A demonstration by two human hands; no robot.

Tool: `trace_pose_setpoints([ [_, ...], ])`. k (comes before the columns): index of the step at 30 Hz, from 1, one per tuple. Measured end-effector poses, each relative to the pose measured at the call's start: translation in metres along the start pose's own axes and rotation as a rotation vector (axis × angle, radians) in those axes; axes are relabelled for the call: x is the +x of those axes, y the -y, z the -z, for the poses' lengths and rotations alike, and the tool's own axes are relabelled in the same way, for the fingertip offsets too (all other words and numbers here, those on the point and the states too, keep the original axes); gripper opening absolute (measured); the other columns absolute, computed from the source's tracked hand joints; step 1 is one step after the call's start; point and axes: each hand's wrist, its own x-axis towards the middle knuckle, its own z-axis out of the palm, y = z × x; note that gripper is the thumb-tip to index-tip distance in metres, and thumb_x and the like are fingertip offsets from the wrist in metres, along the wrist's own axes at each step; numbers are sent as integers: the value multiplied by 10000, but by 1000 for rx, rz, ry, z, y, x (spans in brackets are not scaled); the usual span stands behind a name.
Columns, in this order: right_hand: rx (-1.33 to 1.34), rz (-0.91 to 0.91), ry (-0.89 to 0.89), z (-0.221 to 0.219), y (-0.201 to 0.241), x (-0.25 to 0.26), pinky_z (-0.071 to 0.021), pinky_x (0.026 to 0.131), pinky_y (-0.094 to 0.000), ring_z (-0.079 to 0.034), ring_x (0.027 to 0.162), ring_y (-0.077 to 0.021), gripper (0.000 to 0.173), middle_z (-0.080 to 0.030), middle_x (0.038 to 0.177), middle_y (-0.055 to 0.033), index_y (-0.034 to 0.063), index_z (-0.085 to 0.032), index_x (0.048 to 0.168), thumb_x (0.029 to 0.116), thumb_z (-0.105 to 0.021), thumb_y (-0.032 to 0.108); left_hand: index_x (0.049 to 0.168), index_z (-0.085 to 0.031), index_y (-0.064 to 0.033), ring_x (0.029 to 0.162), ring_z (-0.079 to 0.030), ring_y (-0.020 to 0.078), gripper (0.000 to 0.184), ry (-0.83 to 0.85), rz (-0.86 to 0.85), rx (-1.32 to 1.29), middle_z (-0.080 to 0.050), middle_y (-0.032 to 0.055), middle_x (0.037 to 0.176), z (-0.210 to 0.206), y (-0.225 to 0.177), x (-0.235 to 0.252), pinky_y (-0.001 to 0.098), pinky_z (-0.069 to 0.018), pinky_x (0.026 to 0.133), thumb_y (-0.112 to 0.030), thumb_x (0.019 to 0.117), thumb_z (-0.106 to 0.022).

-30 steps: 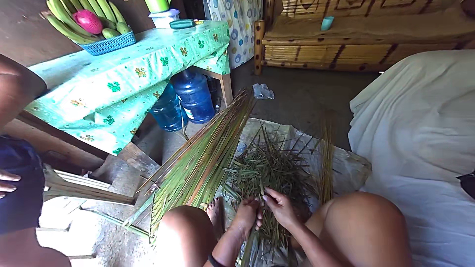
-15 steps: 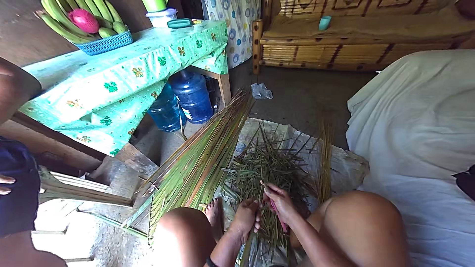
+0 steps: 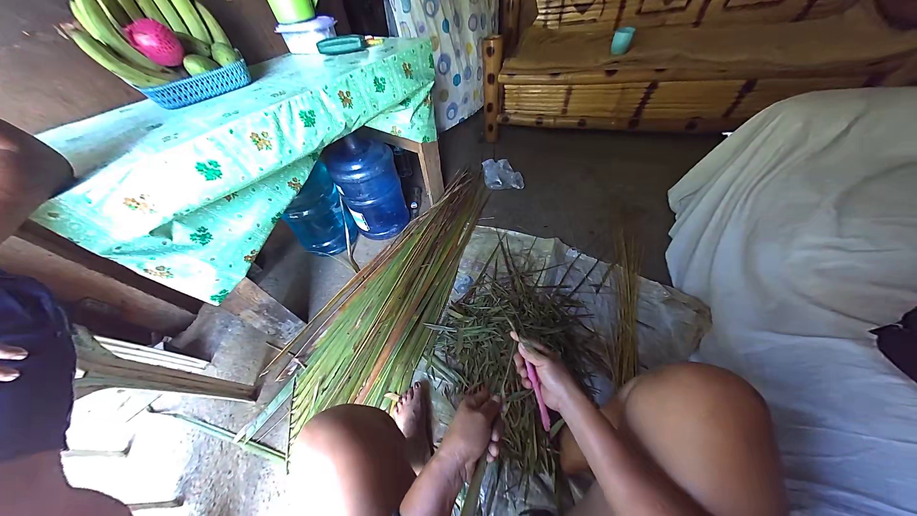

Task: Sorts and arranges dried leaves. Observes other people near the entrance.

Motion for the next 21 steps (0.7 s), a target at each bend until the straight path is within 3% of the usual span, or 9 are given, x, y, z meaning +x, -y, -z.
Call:
trace_pose_setpoints([
  [5, 107, -51, 76, 13, 4, 6, -382, 418, -196, -485, 496, -72, 355, -531, 705, -1, 128, -533, 1422, 1117, -380, 227, 1109, -533, -4, 390, -433, 56, 264, -17, -8, 20, -437, -20, 560, 0, 2, -1, 183, -415, 388, -186, 1136, -343],
  [9, 241, -122, 241, 19, 3, 2, -403, 398, -189, -474, 444, -60, 411, -506, 635, 12, 80, -521, 1394, 1120, -275, 264, 1122, -540, -3, 400, -453, 64, 268, -20, 13, 48, -450, -15, 563, 3, 1, 0, 187, -428, 400, -193, 1137, -351],
  [13, 424, -81, 384, 31, 4, 8, -431, 410, -197, -492, 442, -68, 477, -502, 602, 25, 69, -521, 1367, 1111, -193, 302, 1117, -536, -9, 403, -451, 62, 252, -1, 10, 63, -447, -16, 567, 5, 6, 1, 184, -425, 402, -185, 1135, -356],
  [17, 485, -80, 410, 35, 10, 6, -439, 409, -191, -499, 439, -59, 390, -512, 602, 34, 116, -536, 1324, 1107, -263, 292, 1130, -536, -6, 412, -475, 66, 255, 13, 5, 75, -468, -12, 574, 7, 6, 0, 187, -444, 412, -184, 1135, -352],
  [19, 438, -81, 421, 37, 10, 5, -433, 420, -177, -494, 454, -43, 329, -510, 621, 48, 158, -506, 1351, 1096, -333, 274, 1130, -532, -5, 425, -503, 76, 264, 34, 3, 79, -491, -3, 588, 8, 7, -2, 197, -471, 427, -188, 1137, -342],
  [21, 375, -63, 378, 37, 10, 4, -433, 422, -176, -494, 464, -45, 339, -501, 643, 43, 162, -464, 1400, 1106, -324, 259, 1128, -539, -9, 441, -533, 86, 280, 57, 11, 79, -518, 4, 599, 9, 9, -4, 209, -491, 440, -204, 1139, -338],
])
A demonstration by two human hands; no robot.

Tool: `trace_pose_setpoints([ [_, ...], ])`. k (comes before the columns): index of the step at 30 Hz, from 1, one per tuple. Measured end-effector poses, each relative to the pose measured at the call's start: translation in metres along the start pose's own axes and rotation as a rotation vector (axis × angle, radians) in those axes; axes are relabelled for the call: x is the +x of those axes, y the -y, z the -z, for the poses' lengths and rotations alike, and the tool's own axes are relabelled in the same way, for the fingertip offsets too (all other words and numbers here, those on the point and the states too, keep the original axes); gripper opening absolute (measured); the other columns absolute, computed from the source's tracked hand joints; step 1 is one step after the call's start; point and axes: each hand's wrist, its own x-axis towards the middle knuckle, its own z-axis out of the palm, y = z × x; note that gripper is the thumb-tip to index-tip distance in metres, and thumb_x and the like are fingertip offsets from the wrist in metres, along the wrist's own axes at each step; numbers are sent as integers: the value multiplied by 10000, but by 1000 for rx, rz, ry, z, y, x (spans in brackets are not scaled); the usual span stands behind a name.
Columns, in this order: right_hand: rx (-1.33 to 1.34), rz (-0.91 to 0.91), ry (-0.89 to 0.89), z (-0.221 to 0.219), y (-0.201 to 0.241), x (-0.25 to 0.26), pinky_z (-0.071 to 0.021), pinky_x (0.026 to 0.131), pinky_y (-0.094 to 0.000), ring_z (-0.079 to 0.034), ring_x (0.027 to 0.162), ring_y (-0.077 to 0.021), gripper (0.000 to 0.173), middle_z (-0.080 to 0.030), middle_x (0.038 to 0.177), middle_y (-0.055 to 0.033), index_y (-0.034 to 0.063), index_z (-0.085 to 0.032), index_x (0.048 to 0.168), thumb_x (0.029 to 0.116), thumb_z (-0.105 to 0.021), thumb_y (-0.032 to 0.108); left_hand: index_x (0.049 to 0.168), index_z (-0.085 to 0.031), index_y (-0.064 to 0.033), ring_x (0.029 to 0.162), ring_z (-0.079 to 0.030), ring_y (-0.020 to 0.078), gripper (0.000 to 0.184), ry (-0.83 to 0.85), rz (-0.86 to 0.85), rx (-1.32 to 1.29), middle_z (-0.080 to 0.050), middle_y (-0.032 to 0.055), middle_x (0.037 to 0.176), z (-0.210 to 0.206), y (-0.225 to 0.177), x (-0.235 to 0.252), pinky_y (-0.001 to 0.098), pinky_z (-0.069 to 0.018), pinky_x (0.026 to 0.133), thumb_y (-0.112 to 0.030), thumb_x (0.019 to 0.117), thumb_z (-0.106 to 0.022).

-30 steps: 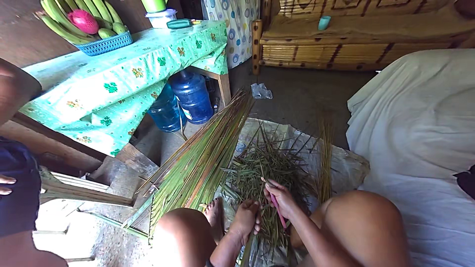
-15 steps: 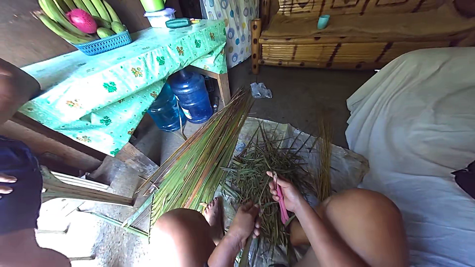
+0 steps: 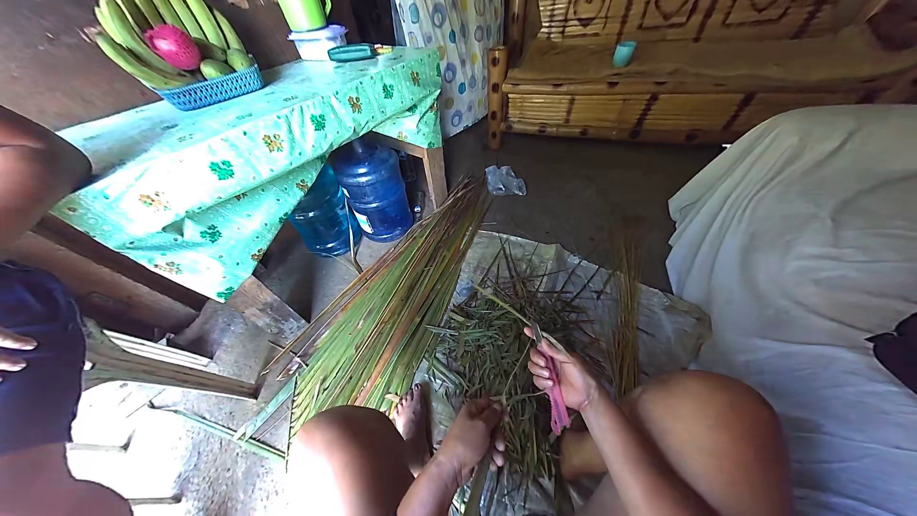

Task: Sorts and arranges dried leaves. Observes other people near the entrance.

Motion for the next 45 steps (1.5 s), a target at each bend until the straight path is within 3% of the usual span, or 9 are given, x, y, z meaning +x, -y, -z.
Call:
trace_pose_setpoints([
  [7, -212, 52, -254, -8, 10, 2, -391, 416, -192, -455, 474, -61, 366, -465, 671, 27, 150, -465, 1465, 1119, -349, 178, 1061, -576, -23, 486, -621, 99, 267, 124, 17, -32, -617, 24, 619, 7, 7, -20, 221, -547, 479, -196, 1127, -383],
  [13, -729, 212, -562, -12, -6, 11, -354, 455, -233, -431, 522, -77, 359, -584, 815, -61, 46, -581, 1421, 1077, -481, 72, 935, -555, -49, 393, -409, 18, 248, -58, -66, -24, -443, -46, 545, 3, 13, -18, 151, -377, 390, -142, 1115, -412],
  [18, -886, 279, -618, -3, -12, 19, -469, 1031, -406, -617, 1217, -249, 347, -624, 1377, -195, -5, -603, 1391, 1067, -494, 54, 920, -555, -51, 392, -381, 29, 258, -83, -92, 46, -427, -43, 539, -2, 9, -13, 163, -349, 390, -149, 1114, -415],
  [24, -969, -57, -706, 14, 1, 17, -410, 542, -325, -466, 592, -157, 391, -584, 854, -106, 105, -542, 1464, 1094, -487, 217, 934, -574, -44, 388, -385, 24, 262, -115, -172, 49, -433, -49, 532, 3, 4, -17, 165, -351, 383, -130, 1110, -399],
  [27, -1157, -270, -470, -8, -2, 2, -422, 558, -308, -493, 594, -142, 382, -609, 826, -85, 87, -555, 1424, 1092, -502, 268, 1001, -555, -22, 414, -421, 43, 249, -178, -183, 31, -446, -32, 563, 4, -5, -8, 178, -390, 407, -143, 1123, -374],
  [31, -1070, 19, -282, -31, -16, -28, -416, 522, -235, -488, 549, -75, 258, -562, 712, -18, -5, -673, 1173, 1076, -513, 173, 1022, -546, -15, 423, -431, 50, 274, -208, -142, 0, -453, -25, 582, 3, -11, 3, 179, -397, 416, -185, 1132, -363],
  [36, -1065, 189, 123, -47, -20, -46, -430, 573, -180, -506, 605, -4, 288, -600, 757, 32, -7, -688, 1163, 1027, -503, 167, 1033, -550, -21, 419, -413, 45, 274, -153, -123, -28, -431, -35, 570, -2, -13, 12, 175, -386, 414, -184, 1134, -354],
  [42, -1198, 368, 52, -35, -27, -32, -545, 876, -283, -682, 903, -104, 327, -739, 1053, -134, -34, -709, 1205, 1026, -536, 179, 997, -522, -46, 404, -369, 28, 279, -87, -109, -98, -397, -51, 558, -3, -9, 13, 162, -348, 398, -187, 1137, -327],
  [45, -1109, 358, -83, -29, -17, -21, -490, 683, -224, -569, 704, -46, 291, -674, 875, -67, -49, -686, 1210, 1023, -537, 116, 989, -520, -56, 403, -366, 26, 280, -47, -97, -74, -394, -58, 553, -6, -9, 10, 161, -348, 401, -190, 1137, -323],
])
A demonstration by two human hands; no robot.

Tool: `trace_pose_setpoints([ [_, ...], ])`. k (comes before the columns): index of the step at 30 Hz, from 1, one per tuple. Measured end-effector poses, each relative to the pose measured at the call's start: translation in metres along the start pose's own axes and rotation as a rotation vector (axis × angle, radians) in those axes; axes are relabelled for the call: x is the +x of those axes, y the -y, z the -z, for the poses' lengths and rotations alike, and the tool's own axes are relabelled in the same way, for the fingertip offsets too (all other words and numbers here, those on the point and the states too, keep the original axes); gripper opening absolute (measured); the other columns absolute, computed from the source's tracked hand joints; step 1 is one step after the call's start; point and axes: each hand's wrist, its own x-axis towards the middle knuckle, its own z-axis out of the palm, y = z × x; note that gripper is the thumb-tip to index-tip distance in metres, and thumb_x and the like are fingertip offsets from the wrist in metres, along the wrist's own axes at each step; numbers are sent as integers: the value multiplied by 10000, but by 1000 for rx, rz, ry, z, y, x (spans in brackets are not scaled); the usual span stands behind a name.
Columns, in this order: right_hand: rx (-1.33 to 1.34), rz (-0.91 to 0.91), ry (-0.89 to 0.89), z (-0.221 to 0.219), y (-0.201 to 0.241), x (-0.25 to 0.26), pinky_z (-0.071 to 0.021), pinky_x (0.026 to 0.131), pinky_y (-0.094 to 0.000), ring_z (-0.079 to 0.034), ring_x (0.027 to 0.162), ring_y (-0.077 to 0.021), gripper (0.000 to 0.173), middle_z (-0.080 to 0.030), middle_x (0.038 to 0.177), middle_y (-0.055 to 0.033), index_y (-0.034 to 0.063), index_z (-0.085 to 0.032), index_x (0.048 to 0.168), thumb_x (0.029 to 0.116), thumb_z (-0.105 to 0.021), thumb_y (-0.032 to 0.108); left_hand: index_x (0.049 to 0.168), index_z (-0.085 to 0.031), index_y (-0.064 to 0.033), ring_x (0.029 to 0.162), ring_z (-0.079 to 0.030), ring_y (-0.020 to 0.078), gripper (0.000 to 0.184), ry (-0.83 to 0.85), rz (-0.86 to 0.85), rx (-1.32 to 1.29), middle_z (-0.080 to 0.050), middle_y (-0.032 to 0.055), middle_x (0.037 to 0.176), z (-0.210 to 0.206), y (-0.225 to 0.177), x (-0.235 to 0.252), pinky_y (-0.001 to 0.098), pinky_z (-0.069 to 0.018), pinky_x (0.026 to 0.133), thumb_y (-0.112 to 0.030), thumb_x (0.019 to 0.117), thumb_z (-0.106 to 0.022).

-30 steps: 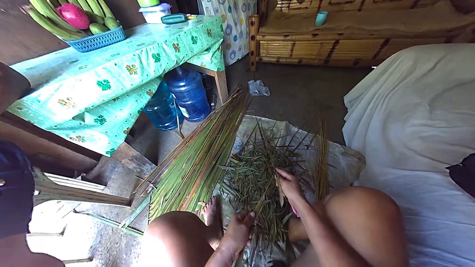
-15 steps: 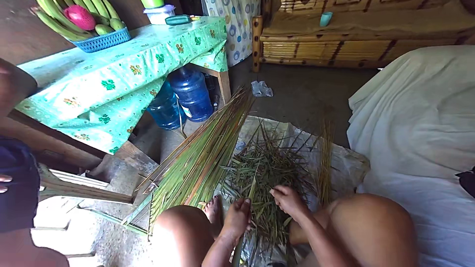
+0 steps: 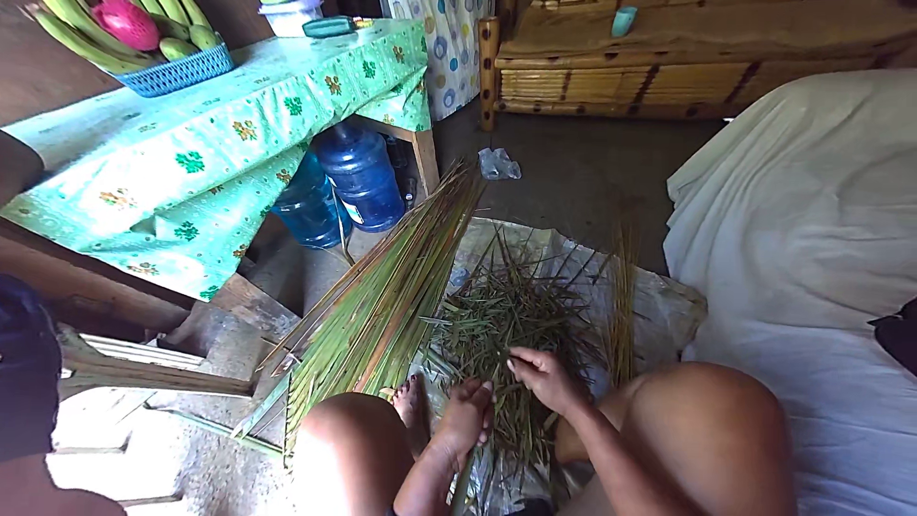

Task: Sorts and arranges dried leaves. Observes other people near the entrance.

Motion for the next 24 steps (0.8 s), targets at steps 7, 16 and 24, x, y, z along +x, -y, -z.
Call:
trace_pose_setpoints([
  [7, 354, -228, -131, 15, 6, 6, -403, 445, -196, -478, 487, -53, 341, -574, 679, 12, -22, -600, 1331, 1070, -413, 91, 1018, -540, -41, 422, -433, 34, 276, 3, 6, 51, -449, -42, 566, 0, 1, -4, 163, -402, 422, -191, 1136, -341],
  [16, 470, -271, 208, 3, 19, -14, -408, 458, -178, -489, 496, -33, 288, -579, 676, 37, 26, -630, 1243, 1051, -449, 141, 1102, -537, -13, 514, -603, 90, 281, 63, -18, 48, -580, 10, 645, 1, 1, -7, 221, -547, 518, -188, 1138, -320],
  [24, 283, -144, 310, 1, 22, -25, -422, 510, -182, -505, 551, -16, 350, -596, 734, 56, 9, -613, 1299, 1002, -503, 158, 1027, -556, 2, 443, -558, 87, 302, -4, -66, 17, -544, 13, 573, 3, 1, -7, 216, -516, 454, -168, 1135, -331],
])
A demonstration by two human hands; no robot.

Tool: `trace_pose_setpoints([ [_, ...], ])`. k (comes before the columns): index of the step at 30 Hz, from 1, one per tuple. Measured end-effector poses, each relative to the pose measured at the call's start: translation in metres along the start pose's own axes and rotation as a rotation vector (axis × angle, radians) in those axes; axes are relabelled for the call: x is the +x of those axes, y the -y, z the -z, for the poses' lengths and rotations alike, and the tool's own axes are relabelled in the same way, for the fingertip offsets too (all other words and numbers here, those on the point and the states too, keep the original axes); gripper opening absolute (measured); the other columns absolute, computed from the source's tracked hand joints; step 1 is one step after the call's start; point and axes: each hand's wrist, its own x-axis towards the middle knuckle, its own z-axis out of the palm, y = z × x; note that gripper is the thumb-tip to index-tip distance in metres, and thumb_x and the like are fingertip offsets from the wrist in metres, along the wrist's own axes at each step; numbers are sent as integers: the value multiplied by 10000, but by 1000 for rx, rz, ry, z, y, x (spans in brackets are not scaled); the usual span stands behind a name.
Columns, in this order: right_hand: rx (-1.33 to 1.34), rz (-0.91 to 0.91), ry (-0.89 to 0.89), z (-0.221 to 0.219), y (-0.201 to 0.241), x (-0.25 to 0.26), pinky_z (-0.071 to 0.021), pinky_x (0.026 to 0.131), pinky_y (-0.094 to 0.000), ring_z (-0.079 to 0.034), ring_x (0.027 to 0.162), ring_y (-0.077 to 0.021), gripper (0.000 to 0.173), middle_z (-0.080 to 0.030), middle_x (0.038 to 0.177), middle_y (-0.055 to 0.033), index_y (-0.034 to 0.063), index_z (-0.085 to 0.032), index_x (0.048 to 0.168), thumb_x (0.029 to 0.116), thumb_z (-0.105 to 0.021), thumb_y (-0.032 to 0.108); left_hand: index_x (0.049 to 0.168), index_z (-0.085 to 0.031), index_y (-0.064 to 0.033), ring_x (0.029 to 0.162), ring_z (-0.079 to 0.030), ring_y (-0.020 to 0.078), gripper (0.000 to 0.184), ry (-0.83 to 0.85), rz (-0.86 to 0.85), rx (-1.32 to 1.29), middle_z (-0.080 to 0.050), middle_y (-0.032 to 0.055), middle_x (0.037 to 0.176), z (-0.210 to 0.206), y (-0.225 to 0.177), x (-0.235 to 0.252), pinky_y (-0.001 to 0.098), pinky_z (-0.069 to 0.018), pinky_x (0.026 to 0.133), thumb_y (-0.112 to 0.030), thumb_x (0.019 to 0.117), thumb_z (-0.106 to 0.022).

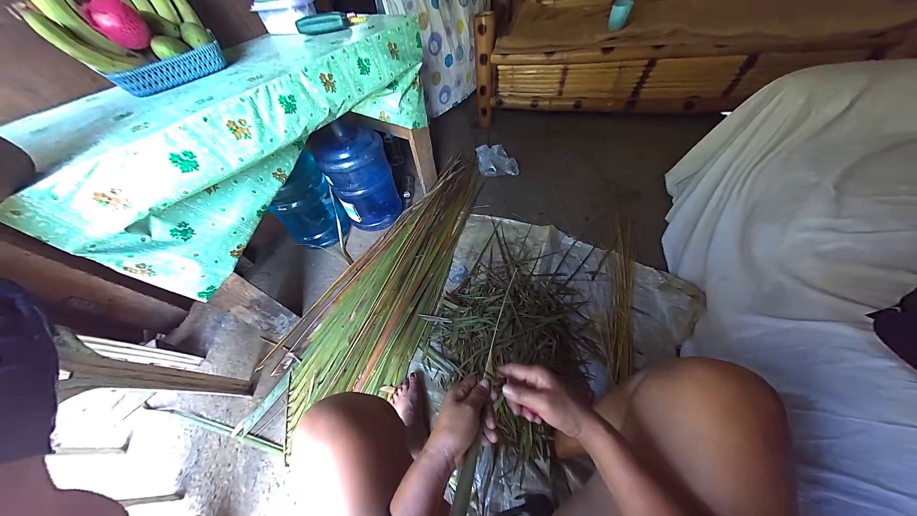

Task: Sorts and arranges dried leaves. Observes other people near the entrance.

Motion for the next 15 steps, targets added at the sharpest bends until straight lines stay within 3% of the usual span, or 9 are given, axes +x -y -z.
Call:
trace_pose_setpoints([
  [2, 49, -11, 16, -7, -3, 0, -431, 503, -167, -523, 552, -9, 329, -630, 771, 48, 19, -606, 1295, 1005, -518, 148, 1026, -557, -3, 453, -572, 92, 300, 15, 8, 5, -562, 19, 584, -1, 0, 1, 219, -524, 462, -171, 1135, -333],
  [7, 156, -7, -137, 1, -1, 7, -412, 478, -168, -500, 516, -17, 304, -584, 677, 56, 16, -631, 1261, 1022, -490, 139, 1056, -563, 2, 520, -654, 123, 285, 46, -14, 79, -647, 51, 650, 1, 1, -6, 251, -576, 517, -164, 1132, -345],
  [11, 43, 79, -129, 0, -3, 6, -408, 506, -154, -489, 544, 9, 292, -572, 697, 81, 6, -652, 1228, 1015, -500, 135, 1041, -561, 0, 467, -608, 101, 280, 17, -9, 62, -599, 27, 590, 2, 1, -9, 231, -547, 478, -157, 1131, -348],
  [13, -96, 138, -127, -5, -5, 4, -427, 563, -158, -508, 603, 14, 320, -611, 770, 52, -17, -667, 1247, 1012, -519, 141, 1031, -562, -5, 434, -549, 71, 280, -14, -2, 25, -549, 2, 569, 3, 0, -8, 203, -502, 441, -157, 1130, -349],
  [15, -236, 182, -158, -5, -8, 5, -491, 701, -171, -583, 739, 5, 339, -712, 966, -46, -32, -675, 1264, 1019, -536, 156, 1024, -574, -2, 407, -498, 46, 286, -27, -4, 0, -517, -15, 547, 5, 1, -7, 179, -457, 411, -146, 1129, -350],
])
